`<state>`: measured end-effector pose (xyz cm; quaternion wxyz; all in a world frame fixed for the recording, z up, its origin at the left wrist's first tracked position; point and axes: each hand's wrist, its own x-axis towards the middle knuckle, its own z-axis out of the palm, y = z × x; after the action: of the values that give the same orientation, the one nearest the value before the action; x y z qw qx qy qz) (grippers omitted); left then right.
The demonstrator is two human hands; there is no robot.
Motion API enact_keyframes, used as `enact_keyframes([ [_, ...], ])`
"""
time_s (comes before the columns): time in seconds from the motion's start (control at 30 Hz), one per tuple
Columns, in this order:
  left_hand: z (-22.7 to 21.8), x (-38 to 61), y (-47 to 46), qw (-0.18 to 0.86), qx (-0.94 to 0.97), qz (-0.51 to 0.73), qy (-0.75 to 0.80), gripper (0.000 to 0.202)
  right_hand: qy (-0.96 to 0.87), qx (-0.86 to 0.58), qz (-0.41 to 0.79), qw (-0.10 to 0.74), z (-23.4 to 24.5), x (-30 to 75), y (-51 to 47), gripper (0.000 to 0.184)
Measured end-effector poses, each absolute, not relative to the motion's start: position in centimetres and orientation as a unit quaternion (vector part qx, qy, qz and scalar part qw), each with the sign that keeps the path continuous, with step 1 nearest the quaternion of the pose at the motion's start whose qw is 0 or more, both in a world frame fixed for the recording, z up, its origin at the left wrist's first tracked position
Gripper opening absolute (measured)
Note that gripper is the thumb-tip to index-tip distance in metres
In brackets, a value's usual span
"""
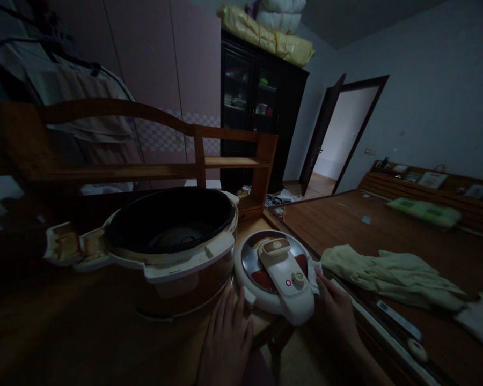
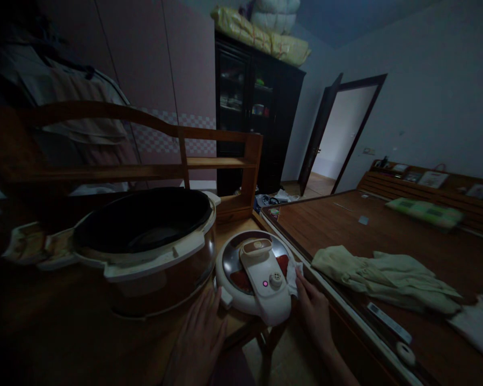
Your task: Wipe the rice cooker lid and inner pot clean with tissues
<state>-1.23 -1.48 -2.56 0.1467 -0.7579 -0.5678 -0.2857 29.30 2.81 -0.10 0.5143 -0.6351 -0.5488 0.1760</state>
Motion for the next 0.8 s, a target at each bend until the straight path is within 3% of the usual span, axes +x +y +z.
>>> enact_keyframes([
  [0.53,-2.3,-1.3,-1.5,0.151,-0.758,-0.284,-0.567,0.062,-0.574,-0.641,0.245,0.446,-0.6,30.5,-2.2,0.045],
  [0.8,-2.4,-1.3,-1.6,0.138,-0.759,-0.282,-0.570,0.063,-0.468,-0.661,0.173,0.561,2.1,34.3,3.3,0.051],
])
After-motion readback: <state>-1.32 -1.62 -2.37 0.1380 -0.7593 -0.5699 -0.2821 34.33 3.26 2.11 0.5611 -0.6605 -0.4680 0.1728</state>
